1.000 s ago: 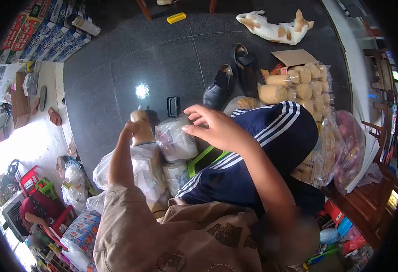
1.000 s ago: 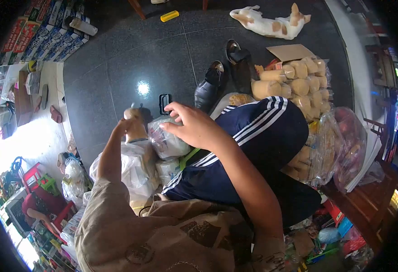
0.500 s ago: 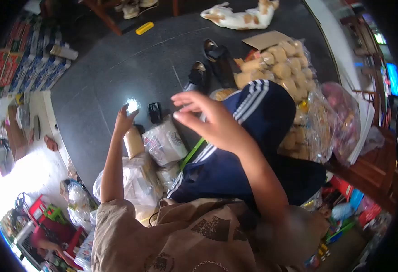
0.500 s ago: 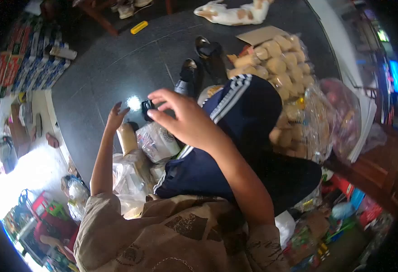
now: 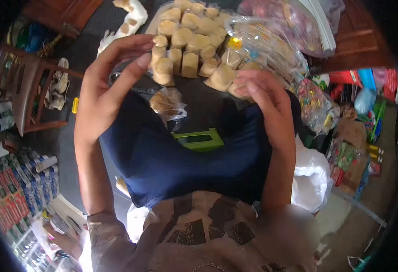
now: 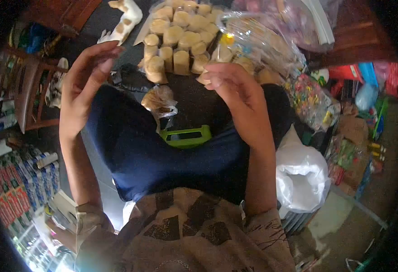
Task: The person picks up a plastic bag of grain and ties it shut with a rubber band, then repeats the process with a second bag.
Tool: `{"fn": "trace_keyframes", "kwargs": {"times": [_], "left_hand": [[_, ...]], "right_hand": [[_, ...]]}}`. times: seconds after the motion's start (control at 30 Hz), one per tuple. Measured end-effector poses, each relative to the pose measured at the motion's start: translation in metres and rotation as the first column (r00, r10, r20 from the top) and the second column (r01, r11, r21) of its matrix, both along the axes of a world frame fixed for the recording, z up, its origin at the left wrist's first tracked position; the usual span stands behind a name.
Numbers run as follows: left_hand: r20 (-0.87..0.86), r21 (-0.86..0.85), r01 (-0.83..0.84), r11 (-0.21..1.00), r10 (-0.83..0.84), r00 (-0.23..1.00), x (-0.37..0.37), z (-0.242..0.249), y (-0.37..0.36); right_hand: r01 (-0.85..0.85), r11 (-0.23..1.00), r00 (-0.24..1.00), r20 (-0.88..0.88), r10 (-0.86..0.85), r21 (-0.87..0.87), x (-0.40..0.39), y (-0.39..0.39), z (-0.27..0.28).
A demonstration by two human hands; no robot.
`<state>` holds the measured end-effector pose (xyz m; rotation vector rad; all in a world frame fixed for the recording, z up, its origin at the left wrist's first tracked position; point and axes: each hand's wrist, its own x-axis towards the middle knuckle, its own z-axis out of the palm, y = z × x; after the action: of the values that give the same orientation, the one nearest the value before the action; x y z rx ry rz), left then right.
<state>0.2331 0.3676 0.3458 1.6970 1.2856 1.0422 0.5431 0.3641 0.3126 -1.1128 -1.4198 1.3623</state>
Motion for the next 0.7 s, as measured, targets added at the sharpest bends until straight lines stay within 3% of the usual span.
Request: {"fn": "trace_keyframes", "kwargs": {"times": [0.07,0.17,0.2,0.23,0.27,0.33,0.37,0.4,0.43,0.47,0.5,0.53,0.63,0.7], "left_hand": [[-0.043,-0.056,0.151,0.987,-0.153,0.987,0.025,0.006,0.019],[-0.111,-0.278,0.317,0.907,-0.358,0.927,0.047,-0.018,0.056],[-0.138,-0.345,0.351,0.87,-0.417,0.898,0.051,-0.027,0.068],[-0.25,-0.442,0.295,0.847,-0.432,0.867,0.051,-0.035,0.08],[-0.315,-0.397,0.282,0.873,-0.418,0.852,0.048,-0.055,0.093],[-0.445,-0.283,0.26,0.923,-0.367,0.817,0.035,-0.115,0.114],[-0.472,-0.319,0.18,0.931,-0.32,0.822,0.026,-0.146,0.116],[-0.5,-0.351,0.096,0.931,-0.273,0.822,0.017,-0.176,0.117],[-0.638,-0.458,0.082,0.885,-0.391,0.663,0.012,-0.196,0.115],[-0.718,-0.561,0.04,0.827,-0.511,0.472,0.01,-0.216,0.109],[-0.661,-0.652,0.071,0.755,-0.612,0.433,0.009,-0.242,0.103],[-0.597,-0.731,0.094,0.676,-0.7,0.393,0.006,-0.258,0.102],[-0.587,-0.639,0.116,0.761,-0.579,0.567,-0.001,-0.257,0.091],[-0.672,-0.522,0.002,0.853,-0.413,0.615,0.001,-0.226,0.091]], "right_hand": [[0.094,0.995,0.995,-0.024,-0.095,-0.045,0.016,-0.002,-0.009],[-0.011,0.999,0.997,0.077,0.013,-0.034,-0.001,0.015,-0.043],[-0.14,0.983,0.962,0.221,0.163,-0.118,-0.013,0.028,-0.046],[-0.224,0.969,0.894,0.374,0.247,-0.102,-0.03,0.041,-0.057],[-0.352,0.925,0.708,0.606,0.363,-0.142,-0.052,0.061,-0.073],[-0.389,0.87,0.434,0.773,0.463,-0.303,-0.102,0.077,-0.127],[-0.4,0.845,0.307,0.817,0.487,-0.354,-0.127,0.078,-0.162],[-0.559,0.783,0.312,0.806,0.503,-0.273,-0.134,0.074,-0.203],[-0.474,0.701,0.244,0.685,0.686,-0.533,-0.143,0.075,-0.222],[-0.444,0.62,0.208,0.599,0.773,-0.647,-0.148,0.072,-0.235],[-0.405,0.528,0.171,0.505,0.846,-0.747,-0.152,0.07,-0.248],[-0.454,0.535,0.124,0.544,0.83,-0.712,-0.151,0.067,-0.271],[-0.622,0.545,-0.034,0.714,0.699,-0.563,-0.153,0.046,-0.373],[-0.642,0.632,0.149,0.739,0.657,-0.433,-0.152,0.042,-0.403]]}}
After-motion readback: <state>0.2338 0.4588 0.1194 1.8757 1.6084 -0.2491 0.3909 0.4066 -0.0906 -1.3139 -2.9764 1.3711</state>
